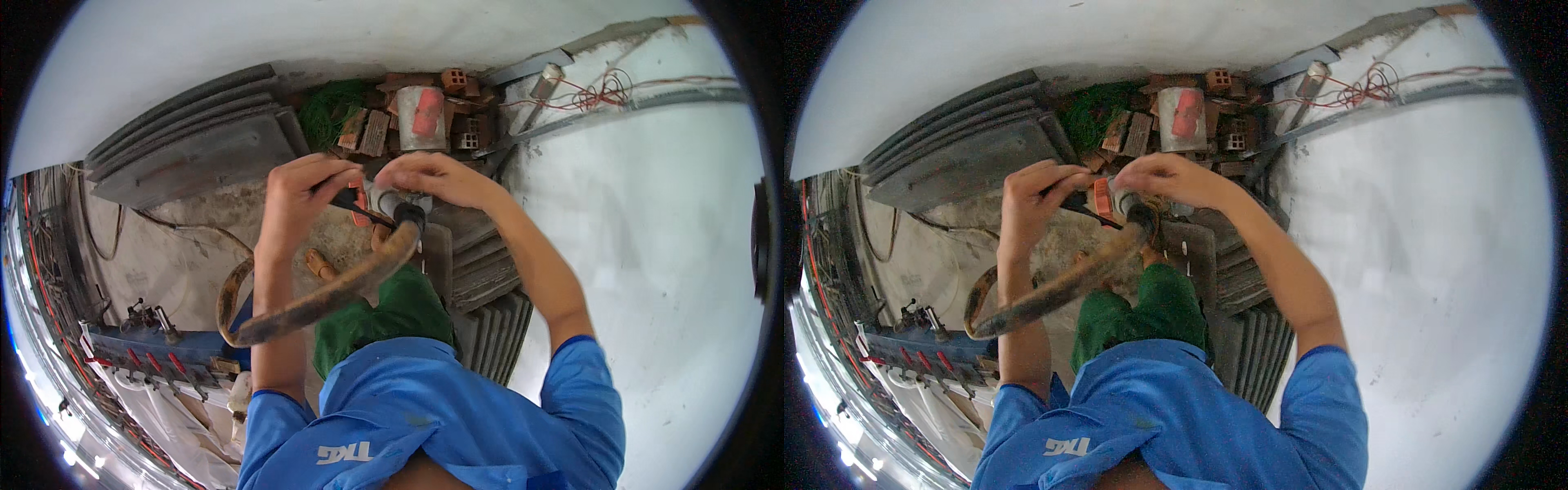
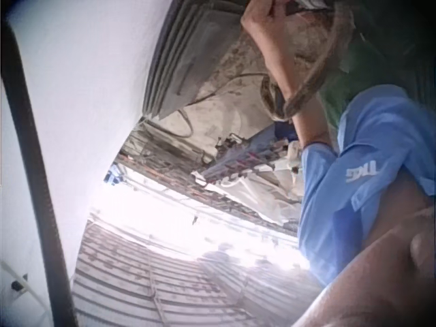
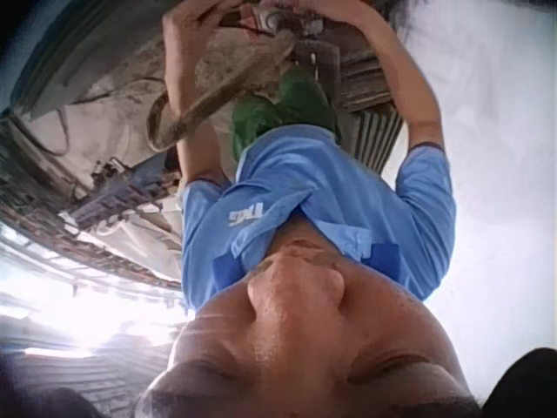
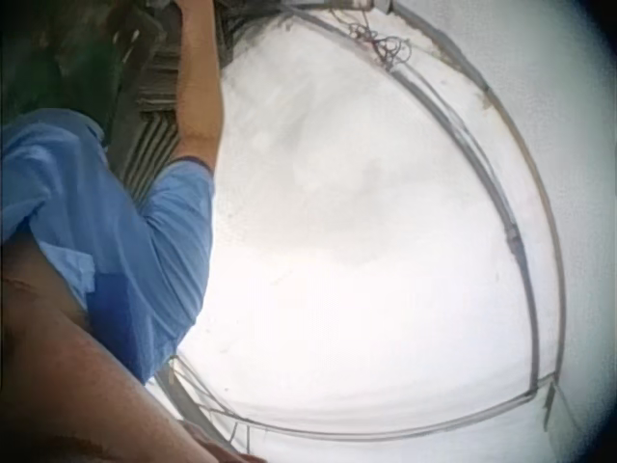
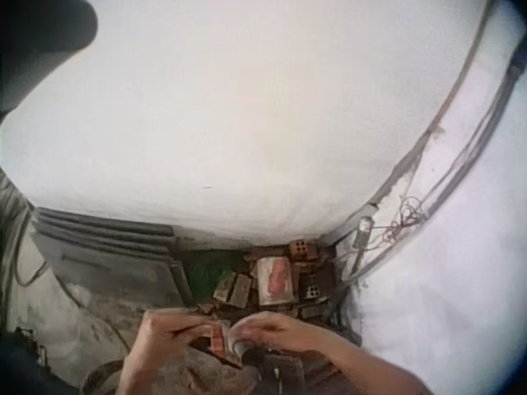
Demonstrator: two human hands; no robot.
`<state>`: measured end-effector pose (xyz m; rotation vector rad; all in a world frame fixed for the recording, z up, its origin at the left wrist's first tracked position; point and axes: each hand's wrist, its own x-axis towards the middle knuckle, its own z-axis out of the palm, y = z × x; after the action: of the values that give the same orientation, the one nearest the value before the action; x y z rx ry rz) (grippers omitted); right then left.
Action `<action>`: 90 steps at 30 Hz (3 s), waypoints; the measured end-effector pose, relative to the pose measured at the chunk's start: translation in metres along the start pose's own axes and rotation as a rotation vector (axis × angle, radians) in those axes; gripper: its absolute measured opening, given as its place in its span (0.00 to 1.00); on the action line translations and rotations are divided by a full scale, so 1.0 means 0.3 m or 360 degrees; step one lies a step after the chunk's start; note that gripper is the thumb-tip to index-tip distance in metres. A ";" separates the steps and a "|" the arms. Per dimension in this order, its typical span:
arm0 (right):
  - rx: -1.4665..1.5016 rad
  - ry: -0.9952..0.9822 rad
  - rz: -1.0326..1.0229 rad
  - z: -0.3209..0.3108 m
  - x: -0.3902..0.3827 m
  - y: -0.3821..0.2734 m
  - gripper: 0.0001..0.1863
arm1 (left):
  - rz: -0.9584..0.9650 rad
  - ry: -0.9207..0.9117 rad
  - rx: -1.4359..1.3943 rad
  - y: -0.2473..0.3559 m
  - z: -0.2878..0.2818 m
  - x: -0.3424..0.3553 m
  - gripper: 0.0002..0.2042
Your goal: The person handles a flexible hose and a black strap in a workshop. They attempt to fit a metal pipe into the hose, then wrap and secure the strap around the hose connection using both hands.
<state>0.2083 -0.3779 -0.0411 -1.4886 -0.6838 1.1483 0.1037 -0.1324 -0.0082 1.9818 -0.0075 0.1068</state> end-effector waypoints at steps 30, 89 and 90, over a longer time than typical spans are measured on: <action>0.1563 0.0372 -0.0073 0.048 -0.382 0.178 0.09 | -0.0853 0.0304 -0.0753 0.008 0.300 -0.272 0.06; 0.0728 -0.0516 0.0679 -0.055 0.190 0.084 0.31 | 0.0349 -0.0111 0.1264 0.122 0.139 -0.011 0.12; 0.0710 -0.0631 0.0686 -0.061 0.226 0.087 0.26 | 0.0357 -0.0100 0.1262 0.122 0.142 -0.008 0.12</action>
<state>0.2458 -0.3318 -0.0870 -1.0563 -0.3312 1.8240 0.1024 -0.1864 0.0082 2.7718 -0.2649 0.2168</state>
